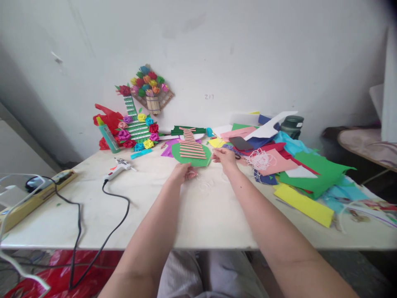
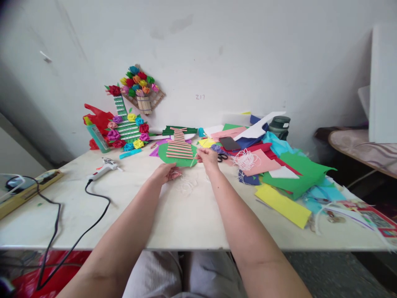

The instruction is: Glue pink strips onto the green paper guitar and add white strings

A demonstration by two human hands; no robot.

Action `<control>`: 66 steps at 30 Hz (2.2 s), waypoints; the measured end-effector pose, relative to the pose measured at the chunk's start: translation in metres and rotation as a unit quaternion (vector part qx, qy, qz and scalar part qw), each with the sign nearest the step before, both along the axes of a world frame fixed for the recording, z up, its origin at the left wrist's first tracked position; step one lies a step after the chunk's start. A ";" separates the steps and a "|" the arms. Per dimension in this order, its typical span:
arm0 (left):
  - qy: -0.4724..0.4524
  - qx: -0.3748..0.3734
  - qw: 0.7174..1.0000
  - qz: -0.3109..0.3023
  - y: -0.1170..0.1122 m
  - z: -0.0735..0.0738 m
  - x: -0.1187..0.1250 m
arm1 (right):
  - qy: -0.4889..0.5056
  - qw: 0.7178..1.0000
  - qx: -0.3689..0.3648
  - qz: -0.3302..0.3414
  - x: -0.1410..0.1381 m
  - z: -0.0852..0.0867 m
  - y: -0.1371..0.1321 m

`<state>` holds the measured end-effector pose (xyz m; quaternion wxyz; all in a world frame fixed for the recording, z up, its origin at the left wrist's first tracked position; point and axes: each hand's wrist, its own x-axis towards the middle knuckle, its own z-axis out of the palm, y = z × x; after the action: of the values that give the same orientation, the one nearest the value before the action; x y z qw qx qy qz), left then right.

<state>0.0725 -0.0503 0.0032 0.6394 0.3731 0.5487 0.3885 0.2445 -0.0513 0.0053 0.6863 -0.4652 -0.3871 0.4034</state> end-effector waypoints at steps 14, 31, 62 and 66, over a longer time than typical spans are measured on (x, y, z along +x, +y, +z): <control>-0.002 0.023 0.998 -0.056 0.007 -0.007 -0.006 | -0.011 0.991 -0.064 0.119 -0.020 0.003 -0.016; -0.030 0.038 0.997 -0.058 0.007 -0.009 -0.006 | -0.024 0.988 -0.059 0.139 -0.019 -0.002 -0.014; -0.064 0.031 0.997 -0.035 0.009 -0.009 -0.006 | -0.039 0.991 -0.084 0.092 -0.022 -0.004 -0.012; -0.073 0.027 0.997 -0.029 0.007 -0.007 -0.006 | -0.022 0.992 -0.093 0.082 -0.017 0.002 -0.014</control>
<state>0.0669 -0.0436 -0.0040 0.6785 0.3770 0.4785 0.4105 0.2274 -0.0655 0.0077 0.5959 -0.5028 -0.3997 0.4820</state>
